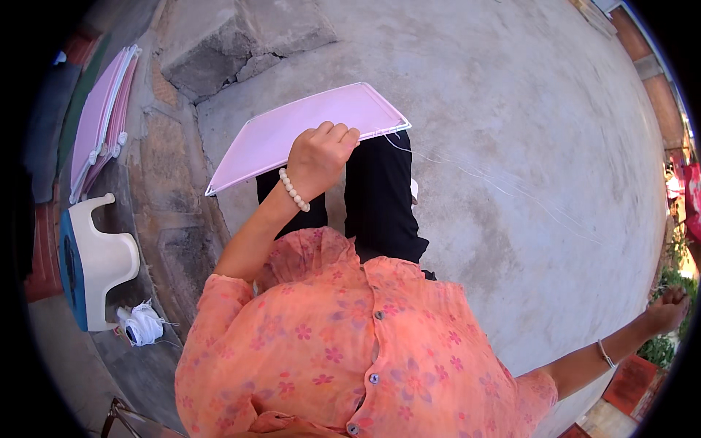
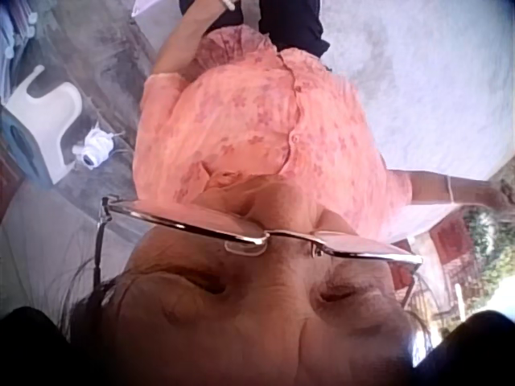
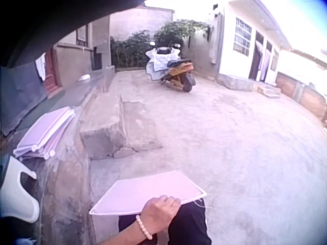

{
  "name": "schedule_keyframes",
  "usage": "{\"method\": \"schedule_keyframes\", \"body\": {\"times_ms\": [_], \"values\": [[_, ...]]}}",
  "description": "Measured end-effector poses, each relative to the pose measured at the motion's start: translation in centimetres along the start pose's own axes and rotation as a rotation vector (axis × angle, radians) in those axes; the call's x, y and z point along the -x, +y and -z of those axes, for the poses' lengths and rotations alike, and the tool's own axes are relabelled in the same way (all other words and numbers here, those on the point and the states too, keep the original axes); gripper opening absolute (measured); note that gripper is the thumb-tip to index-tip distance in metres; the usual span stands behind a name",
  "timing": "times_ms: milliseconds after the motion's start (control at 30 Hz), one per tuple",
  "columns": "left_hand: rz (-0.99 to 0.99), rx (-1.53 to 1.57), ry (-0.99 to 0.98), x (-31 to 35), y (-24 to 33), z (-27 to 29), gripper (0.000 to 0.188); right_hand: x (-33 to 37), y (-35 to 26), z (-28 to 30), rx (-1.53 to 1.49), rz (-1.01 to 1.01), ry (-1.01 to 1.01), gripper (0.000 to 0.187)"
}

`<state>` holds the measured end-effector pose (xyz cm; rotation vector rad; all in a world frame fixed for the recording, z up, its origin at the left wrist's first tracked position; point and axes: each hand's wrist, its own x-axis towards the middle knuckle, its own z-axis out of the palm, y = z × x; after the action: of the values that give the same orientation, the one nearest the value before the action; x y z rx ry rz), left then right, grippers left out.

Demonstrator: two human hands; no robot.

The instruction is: The person sits on the ground and threads a string through the loops of a pink foldable basket to assemble it, pulling the cord through the edges by hand.

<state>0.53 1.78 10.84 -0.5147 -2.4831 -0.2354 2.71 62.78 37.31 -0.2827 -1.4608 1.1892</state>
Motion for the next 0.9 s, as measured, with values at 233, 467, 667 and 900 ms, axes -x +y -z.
{"method": "schedule_keyframes", "body": {"times_ms": [233,467,667,900], "values": [[0.063,0.086,0.012,-2.3,-3.3,2.8,0.010,38.1,1.6,-17.9,-0.141,-0.266,-1.557,0.010],[0.222,0.199,-0.072,-4.7,-5.1,2.2,0.020,49.4,2.1,-26.0,-0.352,-0.283,-1.475,0.014],[0.307,0.188,-0.170,-5.3,-6.4,2.4,0.022,51.0,3.2,-27.7,-0.392,-0.309,-1.301,0.015],[0.304,0.318,-0.185,-5.8,-7.8,2.6,0.024,51.0,3.4,-28.8,-0.384,-0.200,-1.306,0.018]]}}
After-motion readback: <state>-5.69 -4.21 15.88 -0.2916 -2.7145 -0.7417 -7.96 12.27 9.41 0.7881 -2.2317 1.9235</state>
